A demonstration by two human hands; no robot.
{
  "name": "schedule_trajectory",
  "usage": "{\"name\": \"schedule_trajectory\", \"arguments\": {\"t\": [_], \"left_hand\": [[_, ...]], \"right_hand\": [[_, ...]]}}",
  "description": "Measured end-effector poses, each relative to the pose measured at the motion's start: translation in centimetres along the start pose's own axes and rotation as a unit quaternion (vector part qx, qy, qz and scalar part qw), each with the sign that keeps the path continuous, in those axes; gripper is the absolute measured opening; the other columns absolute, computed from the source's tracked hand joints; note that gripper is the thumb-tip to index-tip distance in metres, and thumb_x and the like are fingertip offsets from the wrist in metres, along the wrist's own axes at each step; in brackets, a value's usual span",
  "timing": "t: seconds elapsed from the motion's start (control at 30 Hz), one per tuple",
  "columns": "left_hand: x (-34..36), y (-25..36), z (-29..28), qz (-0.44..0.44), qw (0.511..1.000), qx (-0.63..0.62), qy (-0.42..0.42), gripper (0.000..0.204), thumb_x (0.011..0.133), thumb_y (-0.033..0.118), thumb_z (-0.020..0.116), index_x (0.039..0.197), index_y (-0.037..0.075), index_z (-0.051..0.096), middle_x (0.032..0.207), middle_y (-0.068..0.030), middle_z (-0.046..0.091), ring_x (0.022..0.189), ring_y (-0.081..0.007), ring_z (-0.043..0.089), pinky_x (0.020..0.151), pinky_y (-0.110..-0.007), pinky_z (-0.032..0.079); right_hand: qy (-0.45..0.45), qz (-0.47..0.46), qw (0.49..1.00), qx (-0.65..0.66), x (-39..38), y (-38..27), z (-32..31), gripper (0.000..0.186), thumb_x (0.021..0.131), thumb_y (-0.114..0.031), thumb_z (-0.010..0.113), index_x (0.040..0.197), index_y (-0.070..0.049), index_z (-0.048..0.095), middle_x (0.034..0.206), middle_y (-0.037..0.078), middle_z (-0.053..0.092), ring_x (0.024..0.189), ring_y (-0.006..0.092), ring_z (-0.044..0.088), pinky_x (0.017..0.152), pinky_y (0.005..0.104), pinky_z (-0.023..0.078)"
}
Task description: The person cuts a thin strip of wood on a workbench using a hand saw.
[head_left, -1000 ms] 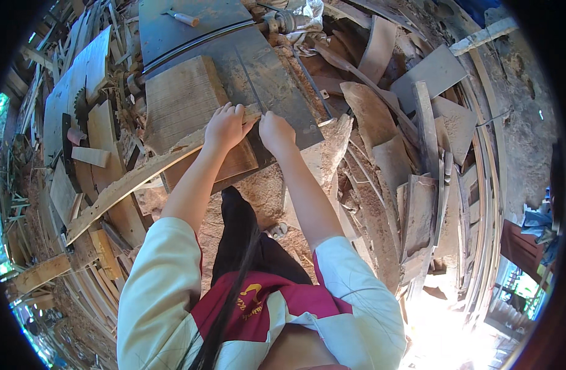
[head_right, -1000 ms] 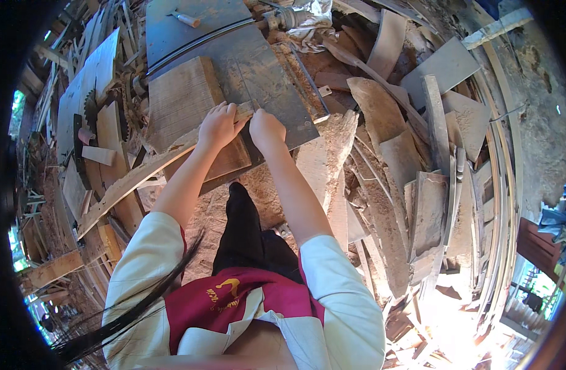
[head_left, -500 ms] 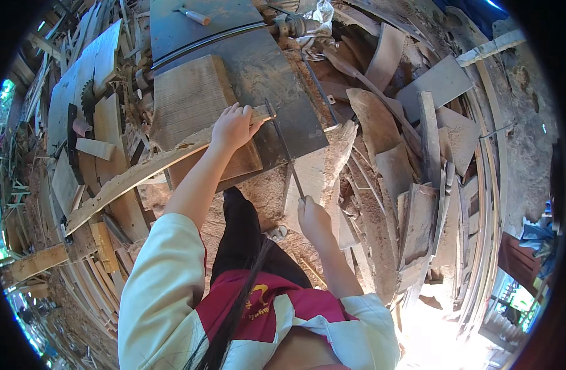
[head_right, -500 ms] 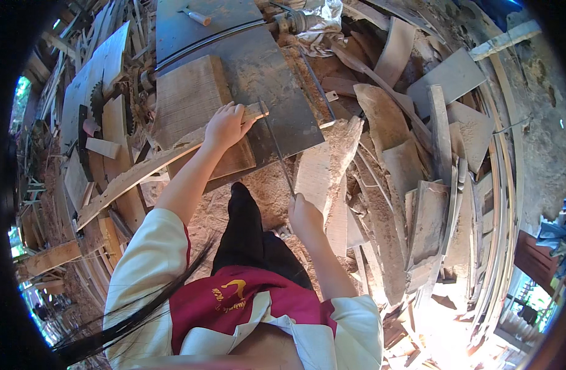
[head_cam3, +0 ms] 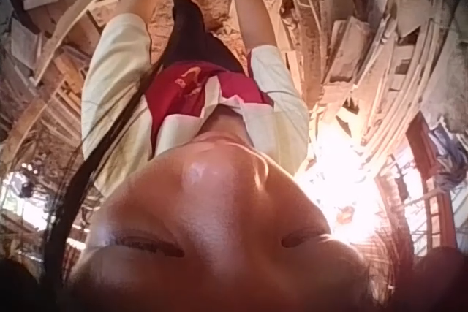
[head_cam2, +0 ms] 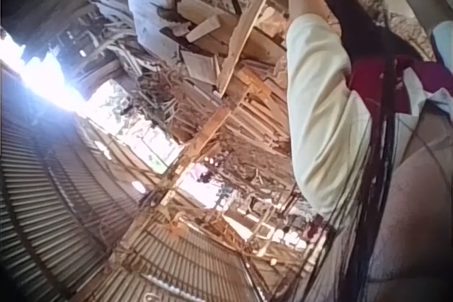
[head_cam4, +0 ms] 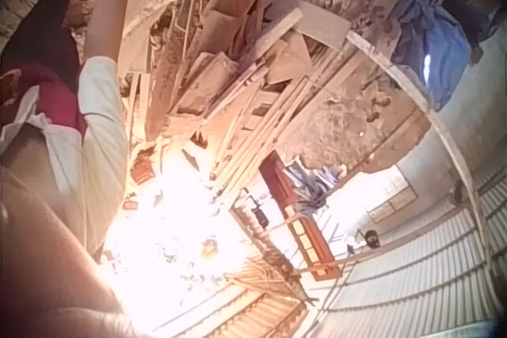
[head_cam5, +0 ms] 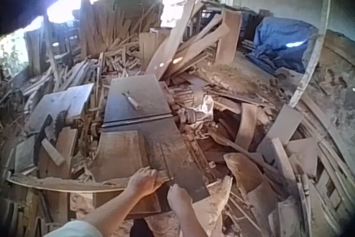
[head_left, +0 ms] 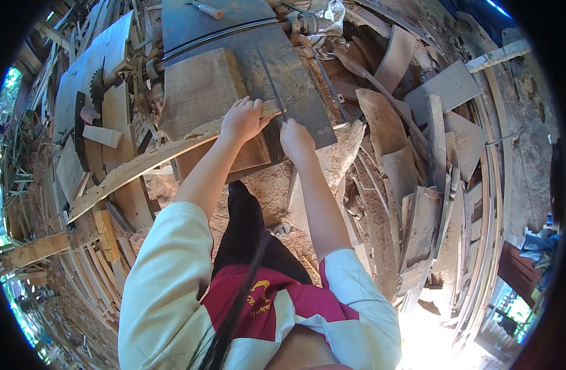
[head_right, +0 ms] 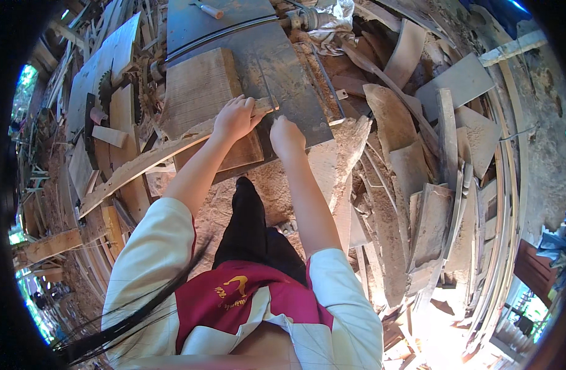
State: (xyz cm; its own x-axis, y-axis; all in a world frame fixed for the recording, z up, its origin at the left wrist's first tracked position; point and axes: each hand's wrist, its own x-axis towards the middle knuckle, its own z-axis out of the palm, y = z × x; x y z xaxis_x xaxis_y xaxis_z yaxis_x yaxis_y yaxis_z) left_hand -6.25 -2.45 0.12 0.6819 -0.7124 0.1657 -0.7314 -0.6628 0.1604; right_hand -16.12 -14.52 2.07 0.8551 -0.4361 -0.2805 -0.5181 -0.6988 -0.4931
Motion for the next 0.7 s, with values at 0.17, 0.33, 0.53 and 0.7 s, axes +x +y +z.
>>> {"name": "schedule_trajectory", "arguments": {"t": [0.17,0.33,0.53,0.7], "left_hand": [[0.0,0.0,0.5,0.011,1.000,0.003,0.019,0.042,0.084,0.041,0.047,0.090,0.000,0.052,0.096,-0.0201,0.059,0.105,-0.0329,0.050,0.090,-0.039,0.039],[-0.3,0.0,-0.5,-0.002,1.000,-0.009,0.012,0.042,0.083,0.041,0.049,0.089,0.000,0.052,0.095,-0.0211,0.059,0.105,-0.0334,0.050,0.090,-0.038,0.039],[0.0,0.4,-0.7,-0.006,0.999,-0.021,-0.029,0.042,0.084,0.040,0.049,0.093,-0.001,0.052,0.101,-0.0232,0.057,0.107,-0.0342,0.049,0.090,-0.040,0.039],[-0.4,0.4,-1.0,-0.009,0.999,-0.016,-0.027,0.044,0.084,0.041,0.049,0.095,-0.001,0.052,0.102,-0.0227,0.057,0.107,-0.0334,0.049,0.091,-0.039,0.039]], "right_hand": [[-0.034,0.016,0.999,-0.026,-6.6,3.1,0.0,0.030,0.089,-0.027,0.035,0.095,-0.002,0.051,0.084,0.022,0.060,0.081,0.0378,0.058,0.071,0.0476,0.044],[-0.070,0.062,0.995,-0.026,-15.5,6.5,-1.0,0.030,0.090,-0.029,0.036,0.090,-0.002,0.050,0.073,0.023,0.059,0.071,0.0399,0.057,0.064,0.0474,0.044],[-0.071,0.056,0.996,-0.019,-14.4,5.7,-1.2,0.030,0.090,-0.029,0.036,0.089,-0.003,0.050,0.072,0.022,0.058,0.071,0.0400,0.057,0.064,0.0474,0.044],[-0.025,-0.012,1.000,-0.002,-6.1,3.3,-0.6,0.030,0.090,-0.028,0.037,0.087,-0.001,0.050,0.079,0.022,0.060,0.076,0.0389,0.058,0.067,0.0478,0.044]]}}
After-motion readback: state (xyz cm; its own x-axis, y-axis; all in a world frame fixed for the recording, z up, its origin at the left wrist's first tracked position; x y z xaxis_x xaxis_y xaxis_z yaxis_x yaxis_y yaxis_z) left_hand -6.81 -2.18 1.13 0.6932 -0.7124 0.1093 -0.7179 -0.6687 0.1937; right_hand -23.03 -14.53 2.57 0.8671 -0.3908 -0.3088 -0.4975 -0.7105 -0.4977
